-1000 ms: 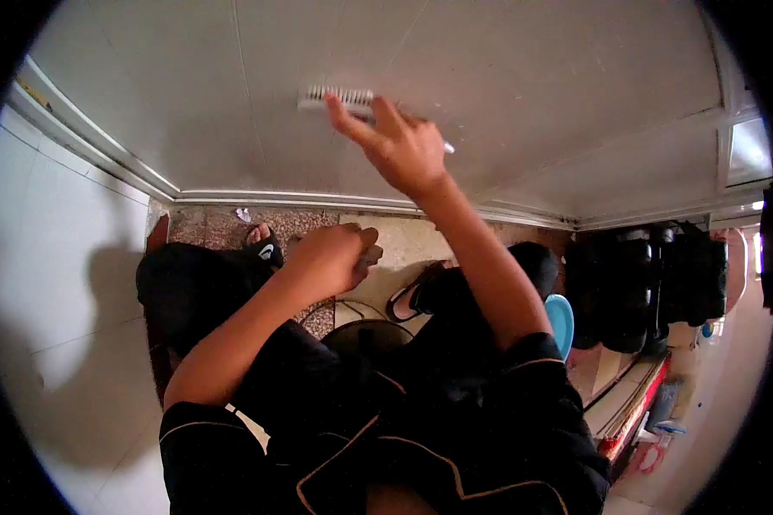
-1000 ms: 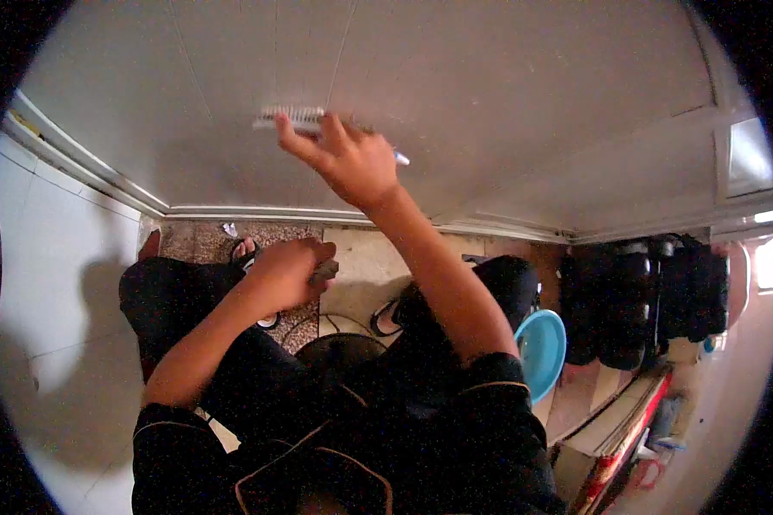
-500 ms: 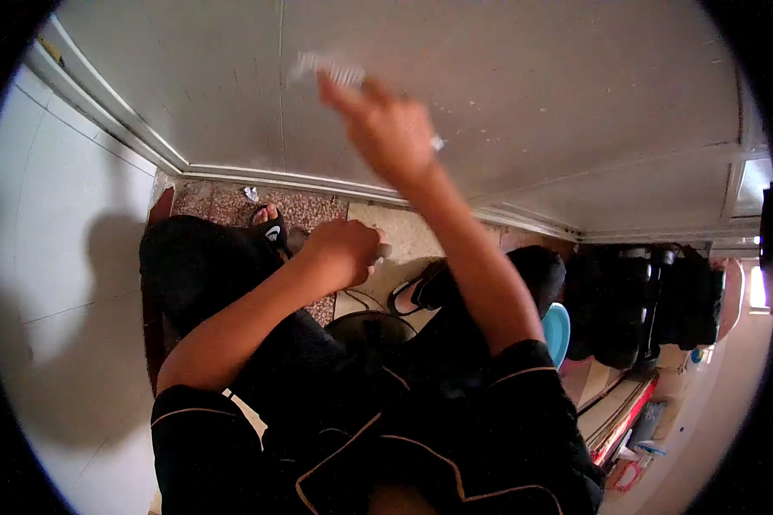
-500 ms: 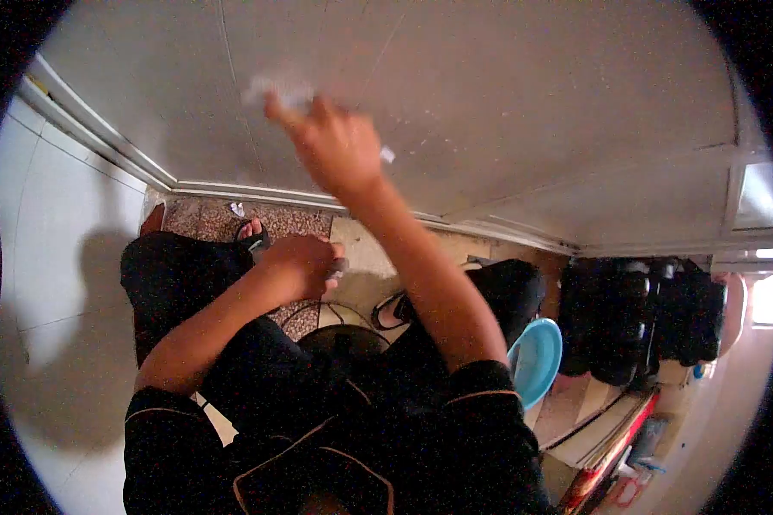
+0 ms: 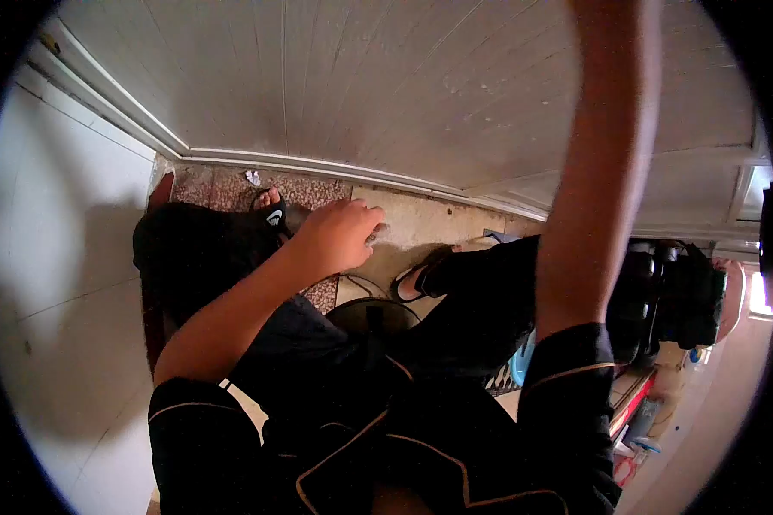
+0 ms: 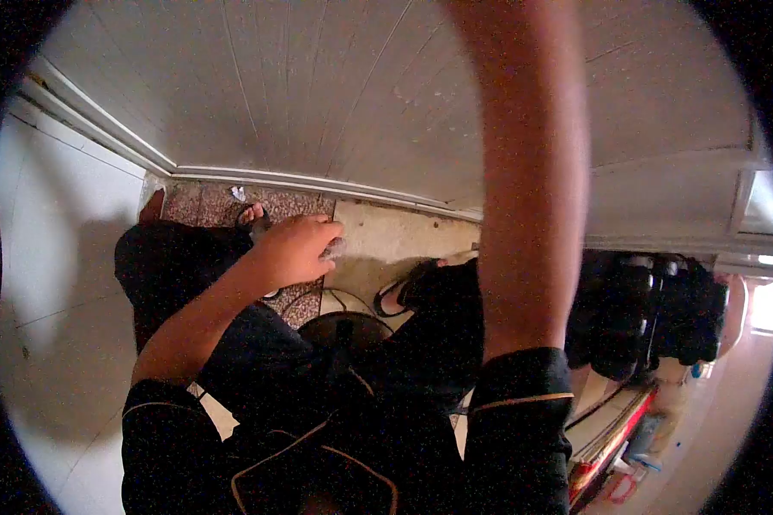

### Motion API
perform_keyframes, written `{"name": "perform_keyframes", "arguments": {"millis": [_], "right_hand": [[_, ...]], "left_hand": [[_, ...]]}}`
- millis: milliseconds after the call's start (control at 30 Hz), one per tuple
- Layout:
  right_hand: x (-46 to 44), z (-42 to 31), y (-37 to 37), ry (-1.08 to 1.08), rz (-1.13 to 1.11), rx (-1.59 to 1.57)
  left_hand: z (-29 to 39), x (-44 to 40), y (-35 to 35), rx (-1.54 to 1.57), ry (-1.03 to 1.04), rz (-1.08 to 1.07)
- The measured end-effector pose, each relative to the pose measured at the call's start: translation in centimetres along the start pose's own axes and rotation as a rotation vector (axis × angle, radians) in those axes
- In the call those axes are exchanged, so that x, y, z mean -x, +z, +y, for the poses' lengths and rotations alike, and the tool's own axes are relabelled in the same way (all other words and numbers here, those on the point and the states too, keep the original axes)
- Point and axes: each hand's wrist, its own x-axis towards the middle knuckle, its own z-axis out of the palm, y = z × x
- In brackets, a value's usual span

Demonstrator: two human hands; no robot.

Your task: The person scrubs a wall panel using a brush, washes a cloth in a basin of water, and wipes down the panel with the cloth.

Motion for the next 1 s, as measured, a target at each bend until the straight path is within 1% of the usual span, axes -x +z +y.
{"name": "perform_keyframes", "arguments": {"millis": [33,67,100,133,167,200,233,300,367,400,433,467,500,533,567,600,633,667,700,733,767,800,833,867,900,933,1000], "right_hand": [[1.6,-0.1,0.3,0.015,-0.035,0.011],[4.2,-0.5,1.0,0.041,-0.116,0.023],[6.8,-1.1,1.4,0.073,-0.185,0.015],[9.9,-2.0,1.7,0.118,-0.267,-0.015],[13.2,-2.8,1.8,0.208,-0.36,-0.106],[15.3,-3.5,1.5,0.257,-0.42,-0.138],[17.1,-3.9,0.7,0.31,-0.478,-0.169],[20.2,-4.3,-2.4,0.355,-0.694,-0.145],[23.3,-3.4,-5.5,0.459,-0.775,-0.22],[25.4,-2.7,-6.7,0.579,-0.89,-0.178],[27.7,-1.8,-7.6,0.698,-1.001,-0.138],[30.1,-0.6,-8.4,0.772,-1.107,-0.11],[32.7,0.1,-9.2,0.852,-1.219,-0.084],[35.3,0.7,-9.8,0.88,-1.216,-0.089],[37.8,1.6,-10.0,0.742,-1.424,-0.091],[39.3,2.0,-9.9,0.588,-1.618,-0.095],[40.0,1.6,-10.1,0.614,-1.606,-0.104],[40.6,0.8,-10.2,0.694,-1.593,-0.239],[41.0,0.1,-10.1,0.761,-1.575,-0.374],[41.7,-0.6,-9.8,0.755,-1.705,-0.428],[42.3,-1.3,-9.8,0.742,-1.837,-0.484],[42.0,-2.0,-10.4,0.673,-1.948,-0.488],[43.0,-2.7,-10.8,0.673,-1.947,-0.503],[44.2,-3.2,-11.1,0.562,-2.045,-0.545],[45.1,-3.4,-11.4,0.446,-2.136,-0.585],[45.2,-3.4,-12.1,0.441,-2.131,-0.596],[44.5,-2.7,-13.6,0.626,-1.928,-0.668]], "left_hand": [[-0.4,0.1,0.2,0.05,0.046,0.026],[-0.7,0.2,0.4,0.047,0.047,0.028],[-1.0,0.2,0.5,0.118,0.031,0.03],[-1.4,0.0,0.7,0.186,0.019,0.033],[-2.0,-0.2,1.2,0.176,0.026,0.027],[-2.7,-0.6,2.0,0.149,0.069,0.157],[-3.3,-1.3,2.3,0.18,0.051,0.158],[-4.5,-2.5,3.0,0.243,0.015,0.163],[-4.5,-4.0,2.8,0.9,-0.579,-0.317],[-3.2,-3.4,2.2,1.009,-0.761,-0.257],[-3.7,-3.2,2.8,0.989,-0.765,-0.263],[-5.5,-3.1,4.2,1.084,-0.809,-0.187],[-7.5,-3.0,6.1,1.15,-0.758,-0.117],[-9.6,-2.9,7.9,1.216,-0.702,-0.05],[-9.6,-3.7,8.4,1.198,-0.715,-0.064],[-9.8,-4.9,8.3,1.275,-0.748,-0.032],[-8.8,-6.3,7.2,1.35,-0.78,-0.002],[-7.0,-8.0,7.3,1.471,-0.739,0.112],[-6.9,-10.3,8.3,1.579,-0.653,0.008],[-6.8,-12.6,9.4,1.68,-0.557,-0.098],[-3.8,-14.3,9.1,1.668,-0.416,-0.135],[-4.1,-17.3,11.6,1.73,-0.292,-0.27],[-0.1,-19.0,11.3,1.676,-0.378,-0.193],[0.8,-21.4,12.4,1.637,-0.289,-0.315],[2.1,-24.0,13.8,1.723,-0.233,-0.351],[3.4,-26.4,15.1,1.806,-0.174,-0.388],[5.0,-30.0,17.3,1.96,-0.14,-0.233]]}}
